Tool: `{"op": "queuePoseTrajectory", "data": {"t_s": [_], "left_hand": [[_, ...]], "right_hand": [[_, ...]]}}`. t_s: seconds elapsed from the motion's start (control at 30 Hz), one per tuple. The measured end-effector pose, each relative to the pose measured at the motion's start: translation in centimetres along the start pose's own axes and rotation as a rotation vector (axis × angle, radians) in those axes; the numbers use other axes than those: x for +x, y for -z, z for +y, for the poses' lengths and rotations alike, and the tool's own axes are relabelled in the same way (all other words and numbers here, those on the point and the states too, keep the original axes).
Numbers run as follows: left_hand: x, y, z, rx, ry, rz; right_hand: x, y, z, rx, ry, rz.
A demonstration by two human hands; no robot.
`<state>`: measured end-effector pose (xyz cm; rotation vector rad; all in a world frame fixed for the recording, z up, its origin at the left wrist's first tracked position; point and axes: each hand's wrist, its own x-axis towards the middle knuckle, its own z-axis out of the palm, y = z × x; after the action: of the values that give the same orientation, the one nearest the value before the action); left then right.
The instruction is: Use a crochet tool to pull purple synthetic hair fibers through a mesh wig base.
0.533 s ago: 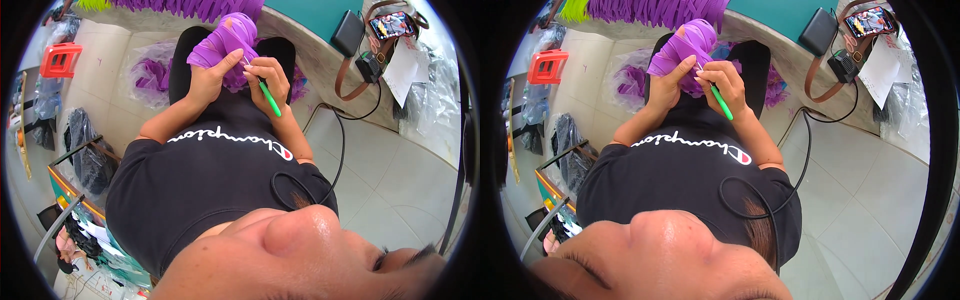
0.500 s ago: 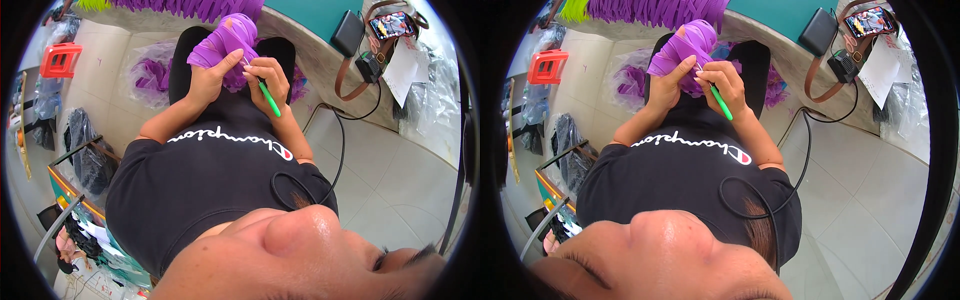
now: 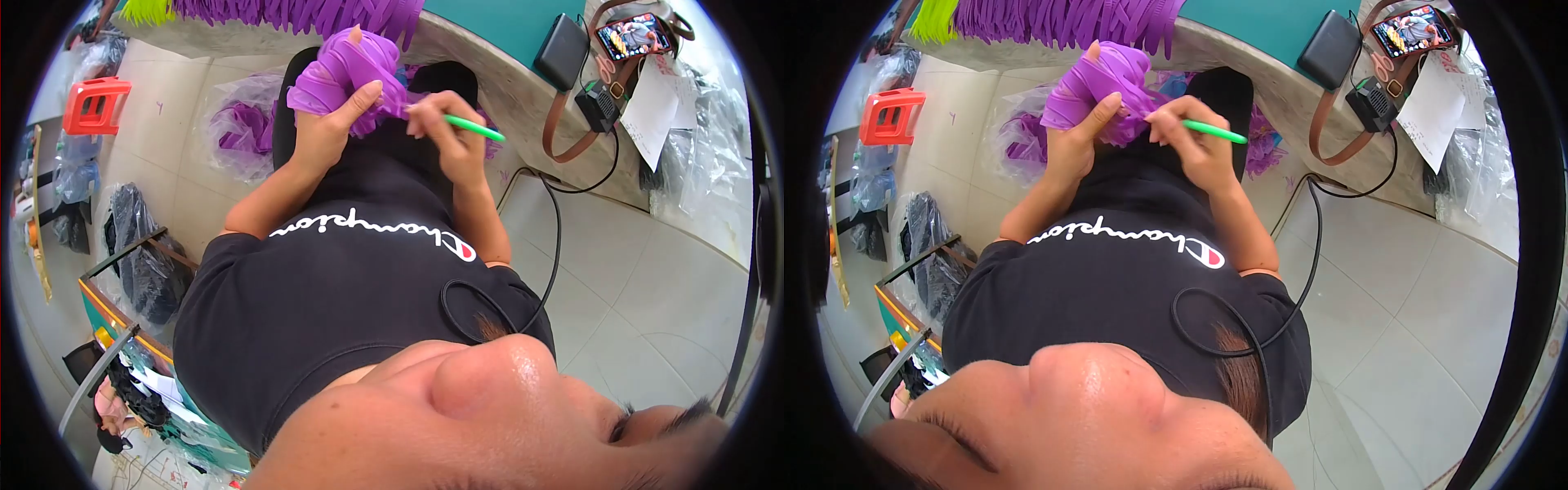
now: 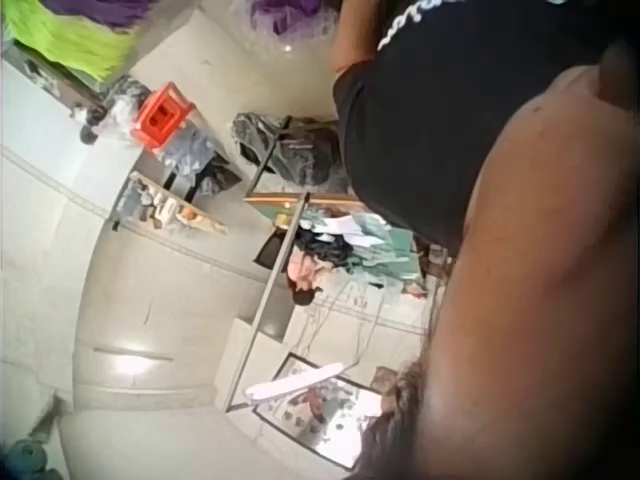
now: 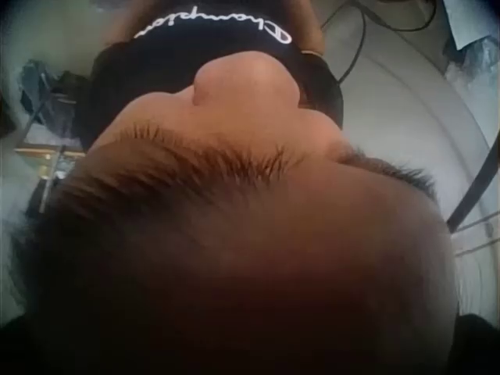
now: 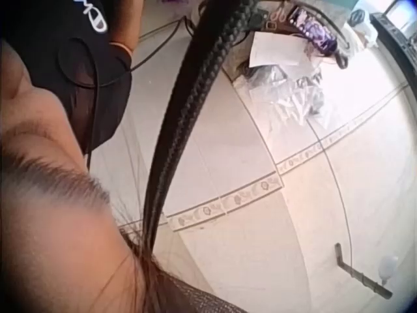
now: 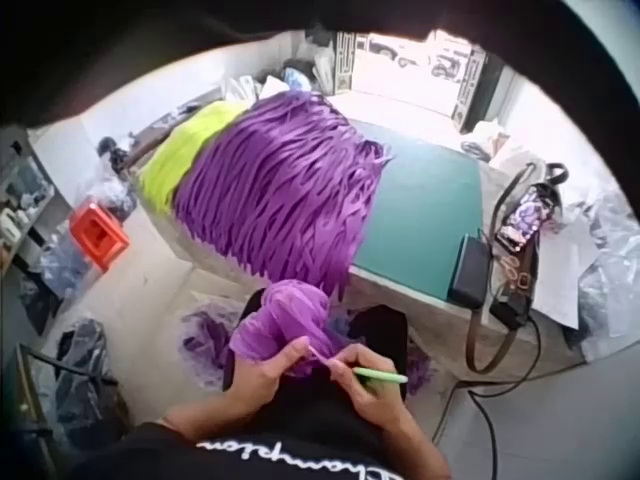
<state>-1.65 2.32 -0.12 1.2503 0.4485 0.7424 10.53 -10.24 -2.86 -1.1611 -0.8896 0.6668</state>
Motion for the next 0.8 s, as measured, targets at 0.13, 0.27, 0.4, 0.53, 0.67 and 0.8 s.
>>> {"op": "queuePoseTrajectory", "data": {"t_s": [0.13,0.27,0.4,0.53,0.67,0.8], "left_hand": [[0.4,-0.4,0.2,-0.110,0.003,-0.012],[0.4,-0.9,0.7,-0.176,0.078,-0.027],[0.4,-0.9,-0.4,-0.102,0.004,0.054],[0.1,-0.3,-1.1,-0.061,-0.030,-0.079],[0.0,-0.7,-1.3,-0.040,-0.009,-0.017],[-0.1,-0.7,-1.2,-0.035,0.022,-0.051]], "right_hand": [[1.2,-0.2,0.2,0.028,0.057,0.283],[1.5,-1.2,0.8,0.274,-0.079,0.115],[1.7,-1.4,0.7,-0.041,0.079,0.144],[1.5,-1.7,0.2,-0.102,0.098,0.152],[1.1,-1.4,0.0,-0.122,0.106,0.151],[0.9,-1.1,0.5,-0.068,0.060,0.150]]}}
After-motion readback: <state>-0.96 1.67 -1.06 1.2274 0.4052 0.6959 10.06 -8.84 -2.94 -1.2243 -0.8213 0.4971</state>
